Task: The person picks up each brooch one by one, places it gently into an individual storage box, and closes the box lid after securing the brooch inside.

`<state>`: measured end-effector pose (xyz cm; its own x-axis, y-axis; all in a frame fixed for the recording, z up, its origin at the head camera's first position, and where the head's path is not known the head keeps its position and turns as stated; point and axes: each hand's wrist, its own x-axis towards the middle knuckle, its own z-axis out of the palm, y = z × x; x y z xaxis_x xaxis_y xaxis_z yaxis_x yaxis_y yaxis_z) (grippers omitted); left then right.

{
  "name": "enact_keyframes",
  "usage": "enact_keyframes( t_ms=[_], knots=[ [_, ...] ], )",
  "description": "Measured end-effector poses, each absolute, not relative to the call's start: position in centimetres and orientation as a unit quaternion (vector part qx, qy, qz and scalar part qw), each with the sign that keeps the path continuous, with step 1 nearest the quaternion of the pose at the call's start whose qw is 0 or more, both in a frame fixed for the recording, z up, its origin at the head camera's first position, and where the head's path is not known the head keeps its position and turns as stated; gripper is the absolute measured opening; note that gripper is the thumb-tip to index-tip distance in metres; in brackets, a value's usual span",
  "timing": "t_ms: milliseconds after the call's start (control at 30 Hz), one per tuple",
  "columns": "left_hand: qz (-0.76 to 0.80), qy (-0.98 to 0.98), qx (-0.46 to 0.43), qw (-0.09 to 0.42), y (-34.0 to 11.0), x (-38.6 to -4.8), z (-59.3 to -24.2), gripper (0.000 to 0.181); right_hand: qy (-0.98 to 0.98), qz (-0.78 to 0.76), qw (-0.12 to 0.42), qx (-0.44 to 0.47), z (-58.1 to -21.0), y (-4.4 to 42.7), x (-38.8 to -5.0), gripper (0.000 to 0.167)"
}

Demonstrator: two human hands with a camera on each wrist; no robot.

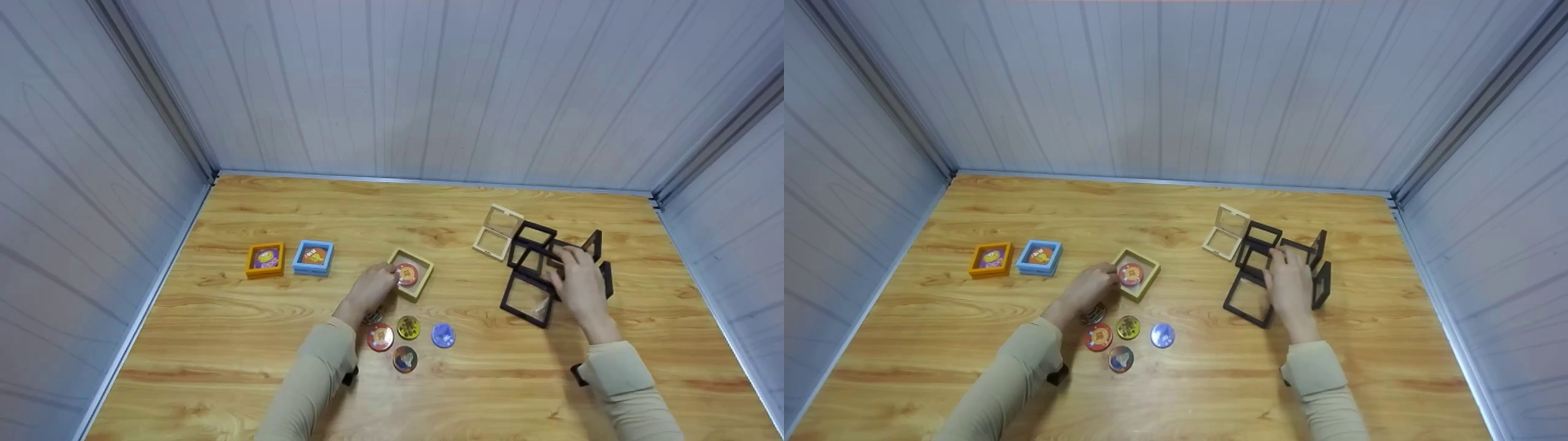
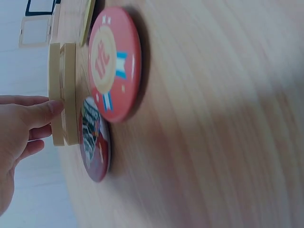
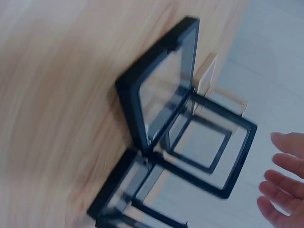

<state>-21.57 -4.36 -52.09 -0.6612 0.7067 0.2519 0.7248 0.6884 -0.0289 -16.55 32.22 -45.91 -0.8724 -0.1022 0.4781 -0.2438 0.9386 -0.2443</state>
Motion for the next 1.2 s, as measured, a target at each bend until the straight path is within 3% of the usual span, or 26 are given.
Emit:
enact_keyframes(
  t_ms=[333,633,833,1200],
  knots=[
    [-0.058,-0.927,-0.351,0.118,-5.8,-22.0,-52.6,0.012,-0.984,0.128,0.113,0.041,-45.3,34.4,-16.4,0.050],
    [-0.080,-0.940,-0.315,0.105,-6.9,-22.2,-52.5,0.012,-0.987,0.143,0.069,0.024,-45.5,35.3,-16.6,0.046],
    [-0.091,-0.948,-0.292,0.086,-7.7,-22.2,-52.4,0.015,-0.983,0.168,0.071,0.022,-45.8,35.6,-16.6,0.039],
    [-0.089,-0.950,-0.280,0.109,-9.1,-22.6,-52.5,0.012,-0.963,0.217,0.154,0.037,-46.8,35.3,-16.8,0.021]
  ],
)
